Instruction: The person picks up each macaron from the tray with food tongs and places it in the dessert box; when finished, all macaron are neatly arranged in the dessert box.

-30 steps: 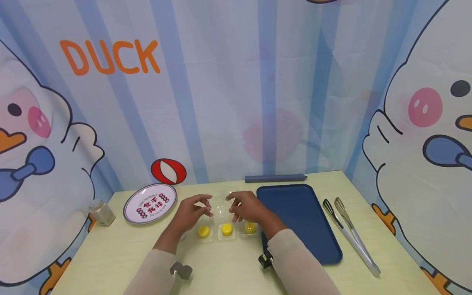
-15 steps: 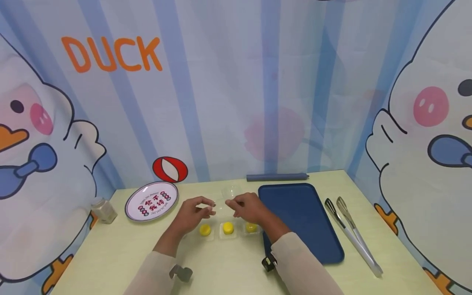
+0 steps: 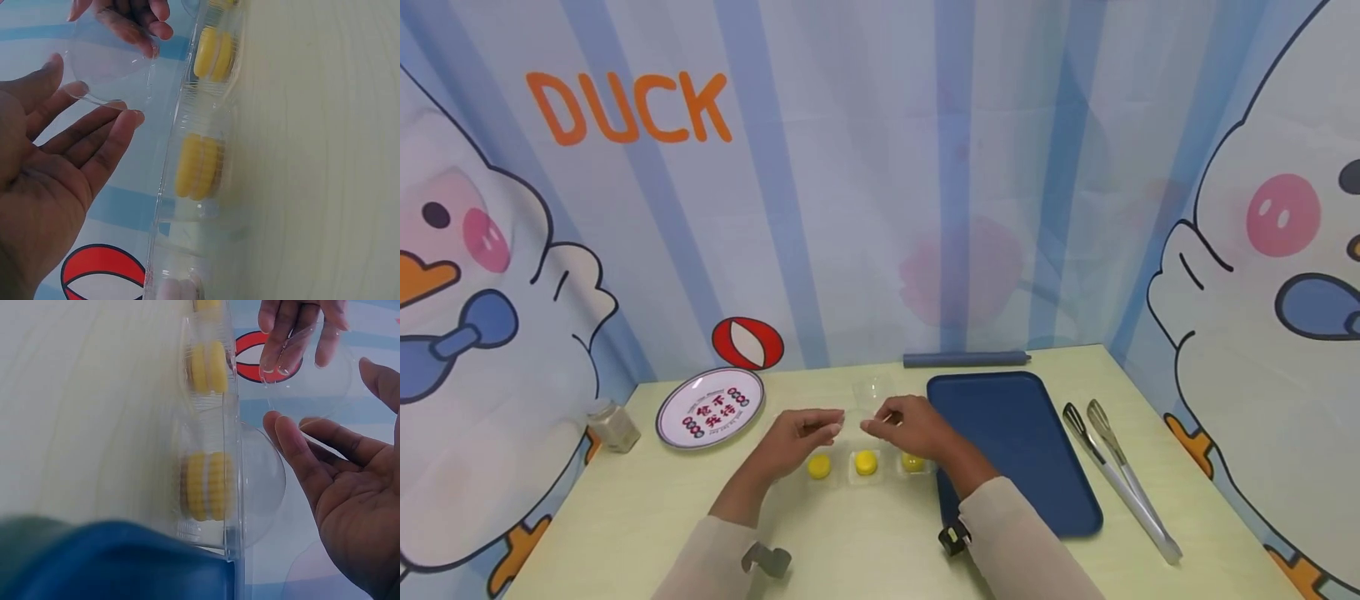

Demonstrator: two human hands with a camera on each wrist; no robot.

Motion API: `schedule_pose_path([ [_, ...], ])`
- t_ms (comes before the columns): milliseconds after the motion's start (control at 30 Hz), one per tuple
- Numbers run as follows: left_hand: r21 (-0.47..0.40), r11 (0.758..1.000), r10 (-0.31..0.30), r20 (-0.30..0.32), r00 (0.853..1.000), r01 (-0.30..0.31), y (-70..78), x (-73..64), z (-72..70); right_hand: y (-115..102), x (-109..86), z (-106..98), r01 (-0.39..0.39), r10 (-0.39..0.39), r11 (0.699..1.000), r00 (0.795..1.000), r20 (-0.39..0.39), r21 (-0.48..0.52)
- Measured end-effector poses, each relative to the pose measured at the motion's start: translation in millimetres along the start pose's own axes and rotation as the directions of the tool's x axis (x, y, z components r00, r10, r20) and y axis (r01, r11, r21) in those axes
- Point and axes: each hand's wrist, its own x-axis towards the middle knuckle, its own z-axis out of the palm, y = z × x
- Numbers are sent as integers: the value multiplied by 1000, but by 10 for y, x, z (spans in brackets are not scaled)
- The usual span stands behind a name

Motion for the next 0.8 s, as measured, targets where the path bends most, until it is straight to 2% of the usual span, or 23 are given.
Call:
schedule_pose_path([
  [100,29,1000,0,3,1000,0,-19,-2,-1,-4,-23,-2,-1,1,1000,1000,13,1],
  [267,96,994,-61,39,997,57,-41,-17,1,18,-52,-6,31,-33,998,999,30,52],
  [400,135,988,-85,56,995,77,-20,-38,13,50,-70,-19,57,-61,995,997,48,85],
  [600,136,988,-73,12,997,71,-10,-78,77,47,-107,-44,80,-83,996,993,83,39],
  [800,146,989,13,-28,1000,-9,-49,-138,162,92,-169,-18,99,-98,995,994,49,-32],
])
